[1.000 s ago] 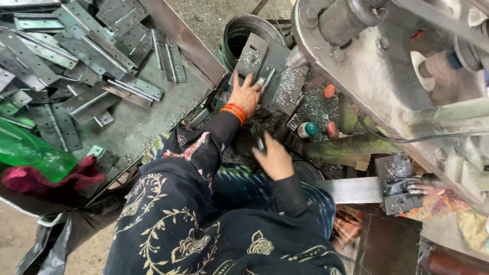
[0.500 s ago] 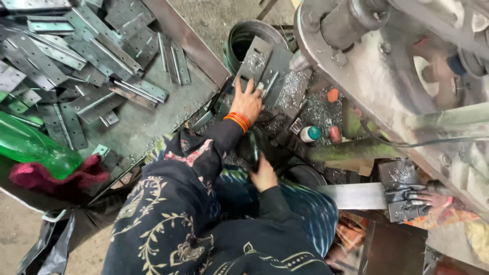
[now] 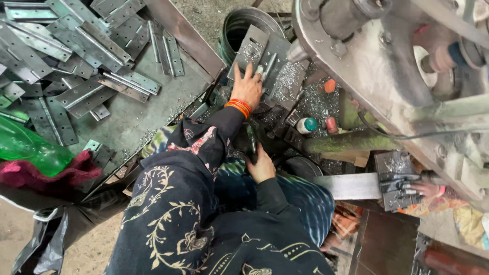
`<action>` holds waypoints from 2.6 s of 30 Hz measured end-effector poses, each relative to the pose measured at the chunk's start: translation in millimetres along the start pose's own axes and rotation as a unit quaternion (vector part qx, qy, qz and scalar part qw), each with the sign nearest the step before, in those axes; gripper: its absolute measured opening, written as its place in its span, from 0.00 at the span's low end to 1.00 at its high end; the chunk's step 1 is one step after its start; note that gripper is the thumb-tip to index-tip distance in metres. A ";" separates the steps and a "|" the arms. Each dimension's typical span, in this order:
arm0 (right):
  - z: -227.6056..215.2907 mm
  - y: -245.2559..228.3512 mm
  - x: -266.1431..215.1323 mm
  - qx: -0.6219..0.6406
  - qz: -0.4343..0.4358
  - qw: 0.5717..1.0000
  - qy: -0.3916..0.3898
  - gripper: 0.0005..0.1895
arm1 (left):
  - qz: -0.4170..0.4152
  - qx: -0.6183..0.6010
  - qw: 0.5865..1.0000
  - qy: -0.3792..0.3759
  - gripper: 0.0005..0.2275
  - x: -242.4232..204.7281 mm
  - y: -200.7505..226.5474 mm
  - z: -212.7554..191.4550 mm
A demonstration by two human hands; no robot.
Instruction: The person operates a drill press to process metal brackets. They pick up a bracket from a pile, place it under the drill, and activate the machine with a foot pedal. After drilling, they remove the bracket and place it back into the pile.
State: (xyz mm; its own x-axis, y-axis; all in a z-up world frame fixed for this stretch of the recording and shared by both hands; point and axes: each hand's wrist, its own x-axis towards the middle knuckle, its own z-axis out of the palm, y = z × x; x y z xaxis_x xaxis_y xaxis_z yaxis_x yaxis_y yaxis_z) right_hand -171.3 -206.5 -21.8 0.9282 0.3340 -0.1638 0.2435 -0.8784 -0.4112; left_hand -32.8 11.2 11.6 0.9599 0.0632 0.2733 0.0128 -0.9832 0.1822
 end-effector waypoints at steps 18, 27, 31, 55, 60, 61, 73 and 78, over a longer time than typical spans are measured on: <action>46.8 27.9 -18.3 -0.036 -0.012 0.999 0.004 0.49 | 0.021 0.031 0.999 0.029 0.13 0.5 -14.7 14.1; -24.6 -8.7 -2.3 -0.003 0.012 0.997 -0.078 0.49 | -0.019 0.067 0.998 -0.002 0.19 14.6 -11.6 24.0; -60.2 -32.7 11.6 -0.041 0.005 0.995 -0.090 0.46 | -0.031 0.043 0.999 -0.001 0.17 20.8 -12.8 40.4; -54.6 -33.1 21.5 -0.108 0.014 0.989 -0.101 0.46 | -0.007 0.001 0.998 -0.064 0.19 9.9 -8.3 1.0; 13.4 3.3 -8.6 -0.036 0.017 0.998 -0.058 0.51 | 0.005 0.000 0.998 -0.064 0.20 6.4 -6.7 -1.7; 27.7 11.5 -16.9 -0.009 0.002 1.000 -0.027 0.51 | 0.005 0.004 0.998 -0.058 0.19 3.7 -6.1 -0.6; -35.9 -19.0 4.9 -0.059 0.019 0.994 -0.088 0.48 | -0.014 0.006 0.999 -0.049 0.19 -5.1 -1.5 11.6; -61.6 -35.2 14.0 -0.092 0.001 0.993 -0.079 0.44 | -0.039 0.003 0.999 -0.021 0.18 25.6 -4.8 12.4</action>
State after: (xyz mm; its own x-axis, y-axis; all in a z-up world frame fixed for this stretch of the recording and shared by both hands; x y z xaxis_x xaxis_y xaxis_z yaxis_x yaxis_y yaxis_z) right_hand -149.6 -192.0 45.6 0.8766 0.3689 -0.3090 0.3026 -0.9219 -0.2421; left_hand -4.8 15.4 6.0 0.9670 0.1318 0.2180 0.0891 -0.9767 0.1953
